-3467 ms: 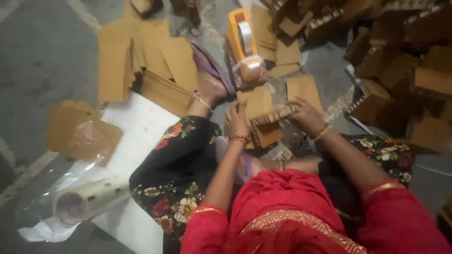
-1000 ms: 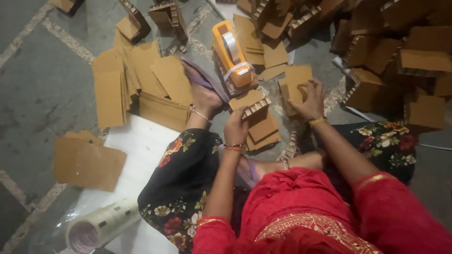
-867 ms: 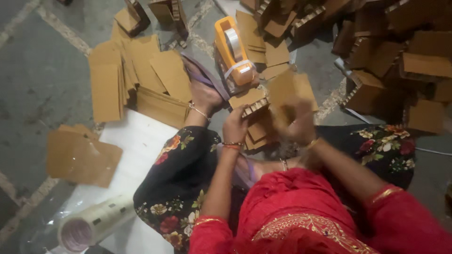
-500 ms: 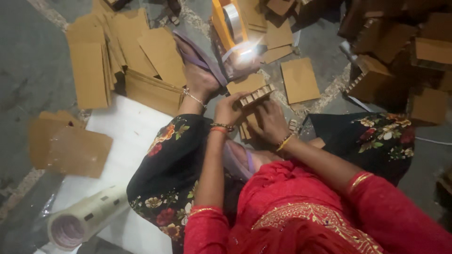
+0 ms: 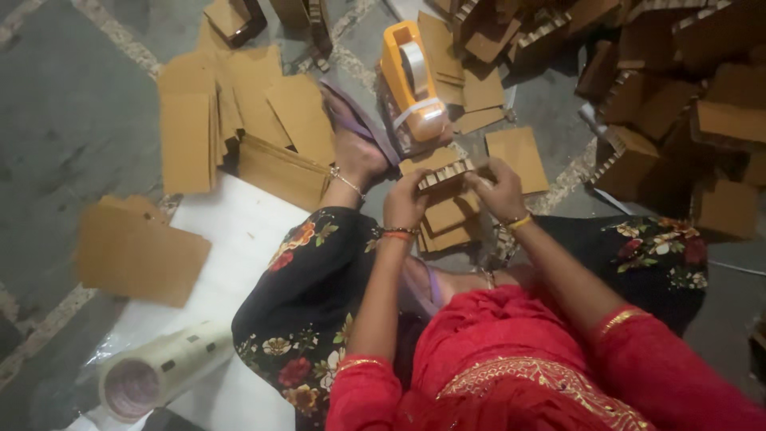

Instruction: The person sits on the floor and assembles small cardboard boxes by folding the flaps and securing them with clear packing tape. They use a handheld tape dispenser to apply tape to the seams of the boxes and place the finished units into a pile.

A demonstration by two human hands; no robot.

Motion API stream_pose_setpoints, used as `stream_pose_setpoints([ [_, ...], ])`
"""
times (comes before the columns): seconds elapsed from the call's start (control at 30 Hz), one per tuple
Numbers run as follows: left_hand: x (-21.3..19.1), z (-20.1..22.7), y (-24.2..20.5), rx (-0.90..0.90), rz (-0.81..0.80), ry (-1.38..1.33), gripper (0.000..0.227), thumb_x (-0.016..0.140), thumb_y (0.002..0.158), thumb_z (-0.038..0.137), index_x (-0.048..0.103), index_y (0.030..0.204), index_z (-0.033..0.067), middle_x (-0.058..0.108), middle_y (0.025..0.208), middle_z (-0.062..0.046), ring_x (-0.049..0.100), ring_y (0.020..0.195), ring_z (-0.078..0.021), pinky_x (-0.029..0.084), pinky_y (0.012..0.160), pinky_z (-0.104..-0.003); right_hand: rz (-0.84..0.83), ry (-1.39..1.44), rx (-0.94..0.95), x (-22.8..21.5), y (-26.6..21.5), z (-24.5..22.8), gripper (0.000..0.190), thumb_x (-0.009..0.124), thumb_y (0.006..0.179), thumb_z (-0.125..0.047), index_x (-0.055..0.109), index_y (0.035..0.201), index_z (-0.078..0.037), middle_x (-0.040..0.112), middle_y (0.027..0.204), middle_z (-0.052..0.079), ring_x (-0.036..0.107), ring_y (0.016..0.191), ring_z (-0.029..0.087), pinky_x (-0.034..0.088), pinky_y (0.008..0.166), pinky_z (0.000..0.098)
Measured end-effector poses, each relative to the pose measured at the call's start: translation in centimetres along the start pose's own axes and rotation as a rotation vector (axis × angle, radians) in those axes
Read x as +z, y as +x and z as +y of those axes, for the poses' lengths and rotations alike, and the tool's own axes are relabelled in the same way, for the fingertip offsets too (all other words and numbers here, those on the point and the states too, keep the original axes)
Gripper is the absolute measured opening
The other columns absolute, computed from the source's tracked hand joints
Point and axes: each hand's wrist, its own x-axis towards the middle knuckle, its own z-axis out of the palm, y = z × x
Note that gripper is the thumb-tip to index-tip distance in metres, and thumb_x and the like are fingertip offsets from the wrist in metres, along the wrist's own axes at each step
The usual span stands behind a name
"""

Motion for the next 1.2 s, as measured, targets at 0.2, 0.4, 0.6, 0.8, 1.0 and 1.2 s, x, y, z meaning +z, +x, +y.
stream_pose_setpoints([
  [0.2, 2.4, -1.8, 0.4, -0.019, 0.014, -0.19, 0.045, 0.069, 0.081, -0.002, 0.061, 0.122, 0.0127, 0.071, 0.118, -0.012, 0.07, 0.111, -0.0347, 0.056, 0.091, -0.041, -0.145, -0.218, -0.19, 3.1, 0.4, 2.7, 0.088, 0.075, 0.083, -0.005, 0.026, 0.156, -0.006, 0.065, 0.125, 0.016, 0.067, 0.113, 0.026, 0.056, 0.093, 0.04],
  [0.4, 3.5, -3.5, 0.6, 0.038, 0.036, -0.148, 0.056, 0.07, 0.076, -0.004, 0.056, 0.128, 0.0101, 0.068, 0.12, -0.015, 0.065, 0.113, -0.0387, 0.055, 0.092, -0.043, -0.077, -0.111, -0.124, 5.0, 0.9, 7.4, 0.068, 0.068, 0.092, -0.01, 0.032, 0.149, -0.002, 0.071, 0.121, 0.014, 0.074, 0.113, 0.023, 0.058, 0.099, 0.0363],
  [0.6, 1.3, -2.7, 1.8, 0.069, 0.078, 0.165, 0.049, 0.075, 0.072, 0.002, 0.067, 0.118, 0.0162, 0.072, 0.111, -0.01, 0.068, 0.104, -0.0338, 0.055, 0.086, -0.045, -0.336, 0.261, -0.166, 0.4, 3.0, 1.5, 0.057, 0.063, 0.092, -0.013, 0.052, 0.147, -0.007, 0.058, 0.144, 0.011, 0.056, 0.133, 0.021, 0.047, 0.111, 0.0347],
  [0.8, 1.6, -1.6, 1.6, 0.076, 0.097, 0.21, 0.045, 0.073, 0.077, 0.004, 0.064, 0.12, 0.0148, 0.068, 0.117, -0.009, 0.068, 0.107, -0.0341, 0.055, 0.084, -0.046, -0.019, -0.366, -0.317, 2.5, 3.0, -2.1, 0.067, 0.087, 0.069, -0.014, 0.058, 0.129, -0.012, 0.065, 0.121, 0.018, 0.067, 0.105, 0.038, 0.055, 0.088, 0.0425],
  [1.0, -0.6, -1.5, 2.0, 0.095, -0.033, 0.144, 0.05, 0.074, 0.076, 0.003, 0.063, 0.124, 0.014, 0.065, 0.12, -0.01, 0.066, 0.104, -0.0358, 0.055, 0.083, -0.046, 0.034, -0.46, -0.383, 2.4, 4.4, 1.3, 0.059, 0.087, 0.073, -0.015, 0.061, 0.126, -0.015, 0.069, 0.115, 0.013, 0.069, 0.102, 0.037, 0.057, 0.084, 0.0444],
  [1.2, 0.5, -1.3, 1.6, 0.09, 0.044, 0.206, 0.05, 0.07, 0.08, 0.002, 0.065, 0.127, 0.0192, 0.067, 0.116, -0.007, 0.068, 0.104, -0.0331, 0.056, 0.082, -0.045, -0.161, -0.149, -0.58, 1.4, 6.7, -1.0, 0.05, 0.084, 0.084, -0.019, 0.061, 0.127, -0.008, 0.064, 0.13, 0.017, 0.067, 0.113, 0.033, 0.055, 0.092, 0.0413],
])
